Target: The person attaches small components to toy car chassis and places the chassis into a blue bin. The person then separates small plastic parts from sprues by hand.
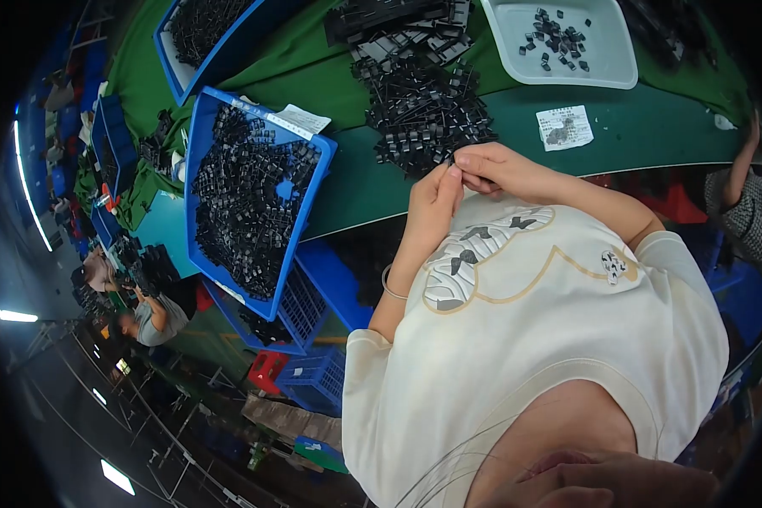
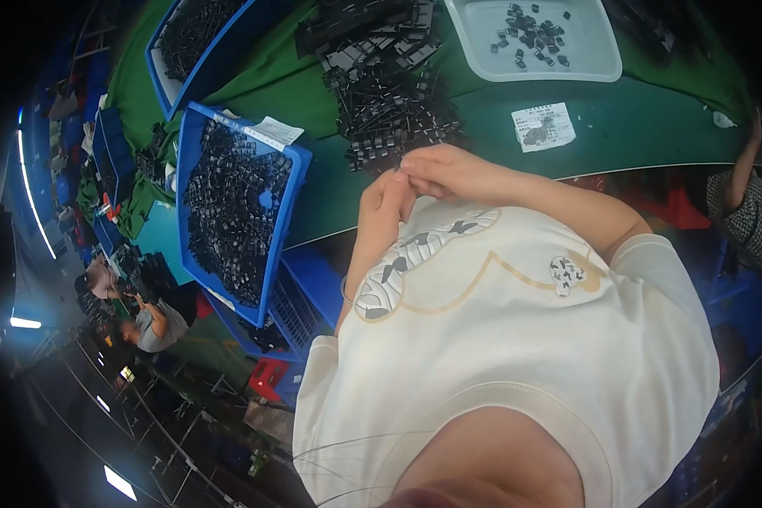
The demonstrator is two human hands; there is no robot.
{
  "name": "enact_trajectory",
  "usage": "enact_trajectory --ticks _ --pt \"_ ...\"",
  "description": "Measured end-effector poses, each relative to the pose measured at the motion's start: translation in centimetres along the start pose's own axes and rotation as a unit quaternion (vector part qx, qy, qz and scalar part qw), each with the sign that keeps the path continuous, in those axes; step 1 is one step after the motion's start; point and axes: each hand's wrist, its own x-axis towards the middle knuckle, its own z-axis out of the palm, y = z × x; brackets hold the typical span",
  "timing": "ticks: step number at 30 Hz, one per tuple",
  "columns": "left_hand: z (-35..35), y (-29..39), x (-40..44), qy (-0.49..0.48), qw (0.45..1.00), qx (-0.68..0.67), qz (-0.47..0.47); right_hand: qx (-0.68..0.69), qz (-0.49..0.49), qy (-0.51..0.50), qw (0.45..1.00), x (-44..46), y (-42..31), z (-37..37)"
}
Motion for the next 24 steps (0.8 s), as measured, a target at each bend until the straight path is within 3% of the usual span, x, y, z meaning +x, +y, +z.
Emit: enact_trajectory --ticks 2,4,5,6,7,8,9,10,11,12,13,14,15,16,17,18,20,21,22,24 --pt "-0.7 -0.9 0.0 -0.059 0.991 -0.121 0.022 0.079 -0.006 -0.058 0.995 -0.5 0.4 -0.5" --pt "-1.1 -1.1 -1.1 -0.07 0.924 -0.375 0.043 0.216 -0.02 -0.014 0.976 -2.4 0.1 -0.9" --pt "-2.6 -0.4 -0.9 -0.102 0.828 -0.543 0.098 0.283 -0.028 0.008 0.959 -3.6 -0.2 -1.3" --pt "-4.1 0.4 -0.8 -0.157 0.694 -0.689 0.139 0.582 -0.076 -0.05 0.808 -4.5 -1.3 -3.6" --pt "-5.2 1.3 -0.6 -0.114 0.727 -0.664 0.134 0.449 -0.241 -0.034 0.86 -6.1 -2.5 -6.7" --pt "-5.6 1.9 -0.4 -0.07 0.757 -0.637 0.128 0.334 -0.281 0.03 0.899 -6.6 -3.6 -8.0" --pt "-4.3 2.0 0.7 0.001 0.919 -0.381 0.1 0.252 -0.271 0.135 0.919 -6.5 -3.7 -9.2" --pt "-2.5 1.9 2.7 0.068 0.992 -0.085 0.066 0.057 -0.266 0.25 0.929 -5.8 -3.8 -9.8" --pt "-1.8 1.9 4.7 0.058 0.997 0.016 0.04 -0.142 -0.253 0.354 0.889 -4.4 -4.1 -10.3" --pt "-1.0 2.0 7.0 0.05 0.992 0.116 0.018 -0.334 -0.225 0.442 0.801 -3.4 -4.4 -11.2" --pt "-0.4 0.3 10.0 0.098 0.935 0.301 0.162 -0.429 -0.235 0.444 0.751 -2.8 -4.3 -12.7" --pt "0.1 -1.7 12.5 0.143 0.822 0.466 0.294 -0.518 -0.238 0.439 0.694 -2.3 -3.7 -14.2" --pt "1.1 -2.2 13.7 0.132 0.787 0.548 0.251 -0.601 -0.238 0.431 0.63 -2.1 -3.2 -15.0" --pt "1.9 -2.4 14.7 0.122 0.743 0.625 0.207 -0.595 -0.247 0.451 0.618 -2.1 -3.0 -15.2" --pt "1.9 -3.4 15.7 0.122 0.715 0.651 0.224 -0.588 -0.257 0.472 0.605 -2.2 -3.0 -15.3" --pt "1.5 -4.4 16.3 0.119 0.721 0.644 0.226 -0.58 -0.266 0.492 0.592 -2.5 -3.1 -15.2" --pt "1.0 -4.3 16.9 0.111 0.729 0.632 0.24 -0.508 -0.266 0.489 0.657 -3.3 -3.1 -14.5" --pt "0.8 -3.8 16.5 0.137 0.75 0.598 0.245 -0.455 -0.273 0.488 0.693 -3.3 -2.6 -14.0" --pt "0.7 -2.6 15.5 0.158 0.769 0.562 0.261 -0.353 -0.241 0.481 0.766 -3.1 -2.0 -12.8" --pt "-0.2 -0.8 14.0 0.136 0.858 0.436 0.236 -0.411 -0.204 0.411 0.788 -1.9 -1.3 -9.9"
